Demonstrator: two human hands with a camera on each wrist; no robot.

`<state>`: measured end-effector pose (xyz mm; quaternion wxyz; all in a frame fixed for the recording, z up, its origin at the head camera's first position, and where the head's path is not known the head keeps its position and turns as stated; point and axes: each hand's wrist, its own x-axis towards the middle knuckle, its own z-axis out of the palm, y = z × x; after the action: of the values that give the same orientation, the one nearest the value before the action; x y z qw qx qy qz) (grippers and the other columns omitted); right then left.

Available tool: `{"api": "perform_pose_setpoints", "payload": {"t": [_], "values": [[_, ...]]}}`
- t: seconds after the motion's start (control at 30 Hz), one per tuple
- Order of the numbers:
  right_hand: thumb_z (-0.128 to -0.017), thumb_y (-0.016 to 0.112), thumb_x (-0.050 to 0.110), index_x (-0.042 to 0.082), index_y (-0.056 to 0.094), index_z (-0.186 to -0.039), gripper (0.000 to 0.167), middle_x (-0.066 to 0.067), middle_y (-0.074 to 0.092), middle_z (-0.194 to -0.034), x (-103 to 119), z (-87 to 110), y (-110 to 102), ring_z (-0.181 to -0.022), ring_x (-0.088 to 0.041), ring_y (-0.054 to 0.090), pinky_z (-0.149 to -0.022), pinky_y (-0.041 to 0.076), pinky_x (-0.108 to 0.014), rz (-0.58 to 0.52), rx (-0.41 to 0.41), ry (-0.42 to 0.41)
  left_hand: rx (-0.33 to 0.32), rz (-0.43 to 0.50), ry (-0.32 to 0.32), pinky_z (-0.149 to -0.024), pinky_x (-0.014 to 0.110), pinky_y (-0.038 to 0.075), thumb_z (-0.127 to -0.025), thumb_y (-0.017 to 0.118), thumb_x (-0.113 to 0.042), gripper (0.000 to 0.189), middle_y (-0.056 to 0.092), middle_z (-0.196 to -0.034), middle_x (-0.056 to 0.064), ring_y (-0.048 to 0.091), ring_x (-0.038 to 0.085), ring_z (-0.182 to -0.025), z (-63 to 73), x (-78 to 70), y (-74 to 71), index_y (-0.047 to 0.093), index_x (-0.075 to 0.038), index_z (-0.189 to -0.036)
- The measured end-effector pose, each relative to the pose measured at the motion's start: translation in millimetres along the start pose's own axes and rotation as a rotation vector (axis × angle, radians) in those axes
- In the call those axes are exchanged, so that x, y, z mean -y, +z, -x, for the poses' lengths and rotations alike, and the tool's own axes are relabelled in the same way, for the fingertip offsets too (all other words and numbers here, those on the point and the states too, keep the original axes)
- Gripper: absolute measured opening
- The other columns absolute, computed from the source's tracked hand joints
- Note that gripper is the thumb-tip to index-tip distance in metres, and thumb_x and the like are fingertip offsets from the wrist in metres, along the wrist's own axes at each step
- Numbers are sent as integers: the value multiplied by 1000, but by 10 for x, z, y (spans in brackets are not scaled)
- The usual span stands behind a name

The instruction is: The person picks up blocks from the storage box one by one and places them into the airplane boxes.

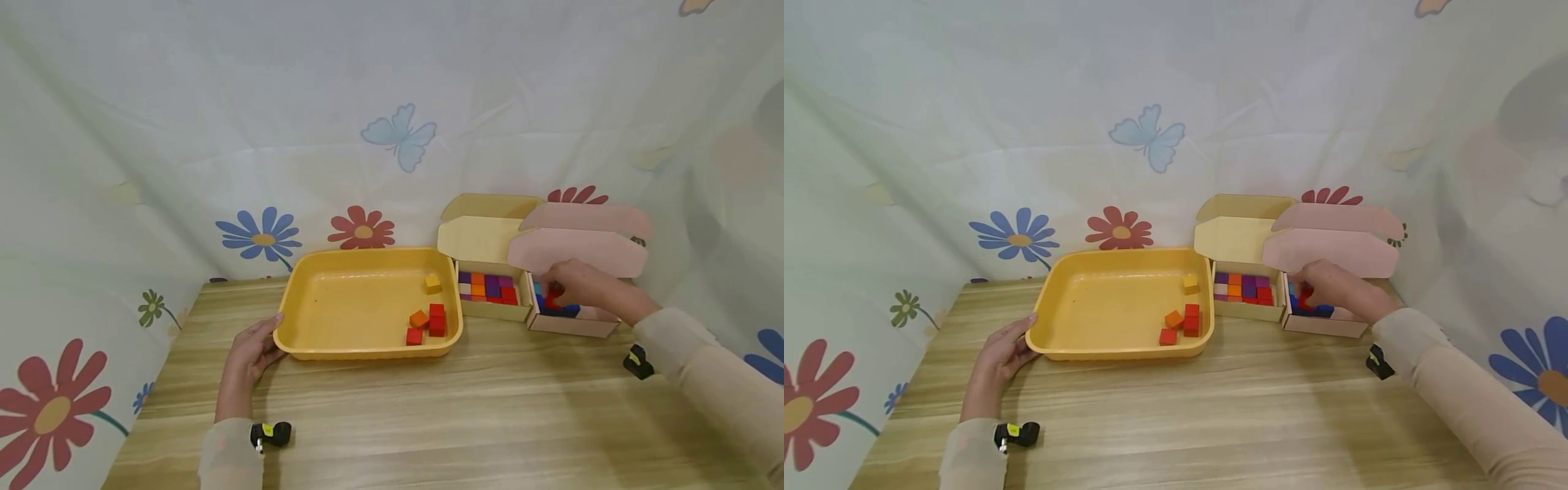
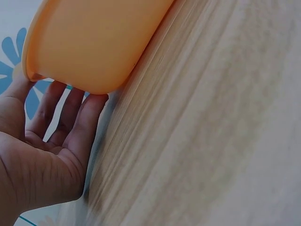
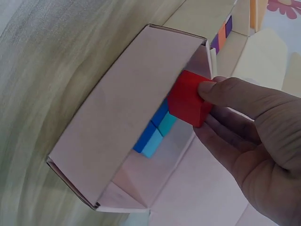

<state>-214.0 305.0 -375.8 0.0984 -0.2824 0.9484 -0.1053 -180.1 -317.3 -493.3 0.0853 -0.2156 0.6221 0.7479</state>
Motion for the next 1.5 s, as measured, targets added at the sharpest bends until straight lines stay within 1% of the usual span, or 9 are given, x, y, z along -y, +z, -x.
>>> {"api": "perform_pose_setpoints", "payload": {"t": [0.13, 0.33, 0.4, 0.63, 0.7, 0.9, 1.1, 1.23, 1.5], "values": [[-76, 87, -1, 13, 68, -83, 25, 5, 65, -80, -28, -7, 46, -74, -14, 55, -71, 57, -31, -8, 23, 15, 5, 24, -6, -79, 33, 60, -87, 82, -39, 61, 76, -96, -4, 71, 10, -91, 5, 1, 0, 63, -5, -134], [-78, 85, -3, 10, 69, -84, 21, 4, 67, -84, -81, -25, 86, -77, -15, 60, -73, 58, -34, -56, 58, 46, 11, 51, -18, -79, 33, 60, -87, 82, -37, 28, 76, -95, -4, 71, 10, -90, -8, 20, -22, 76, -17, -105], [-79, 85, -3, 8, 70, -86, 19, 2, 68, -86, -93, -33, 86, -79, -16, 63, -74, 59, -35, -73, 64, 39, 13, 51, -12, -79, 33, 60, -87, 82, -38, 30, 76, -95, -5, 71, 10, -91, -14, 28, -30, 75, -16, -108], [-81, 84, -1, 6, 73, -90, 16, 1, 70, -90, -108, -70, 69, -83, -17, 67, -76, 60, -34, -123, 126, -12, 3, 15, -17, -80, 33, 60, -88, 81, -41, 64, 75, -96, -6, 71, 9, -92, -19, 81, -43, 61, -6, -137], [-81, 83, -1, 6, 73, -91, 16, 2, 69, -90, -105, -89, 50, -84, -16, 68, -76, 61, -34, -137, 152, -15, -2, 15, -11, -80, 33, 60, -87, 81, -41, 60, 75, -95, -5, 71, 10, -92, -16, 92, -39, 64, -7, -134], [-83, 81, 1, 5, 73, -93, 14, 1, 68, -91, -109, -168, 6, -87, -17, 69, -76, 61, -34, -178, 242, 9, -10, 35, -2, -78, 33, 60, -86, 82, -40, 28, 76, -94, -5, 71, 10, -90, -13, 77, -44, 76, -19, -103], [-85, 80, 3, 6, 71, -97, 15, 0, 66, -95, -151, -220, -19, -89, -17, 65, -75, 59, -31, -221, 303, 20, -6, 23, 7, -79, 32, 60, -86, 82, -40, 42, 75, -95, -6, 71, 9, -91, -2, 47, -54, 72, -13, -116], [-85, 80, 7, 10, 69, -97, 17, -1, 64, -94, -185, -242, -50, -82, -16, 59, -70, 56, -30, -202, 360, 51, 6, 7, 16, -80, 33, 60, -87, 81, -40, 50, 75, -96, -6, 71, 9, -92, 0, 42, -37, 69, -9, -124], [-87, 78, 4, 1, 64, -105, 23, -8, 64, -102, -218, -284, -68, -87, -17, 66, -78, 61, -37, -364, 453, 164, 16, 36, 22, -79, 33, 60, -88, 81, -37, 27, 76, -95, -4, 71, 10, -92, -8, 21, -19, 77, -16, -105]]}}
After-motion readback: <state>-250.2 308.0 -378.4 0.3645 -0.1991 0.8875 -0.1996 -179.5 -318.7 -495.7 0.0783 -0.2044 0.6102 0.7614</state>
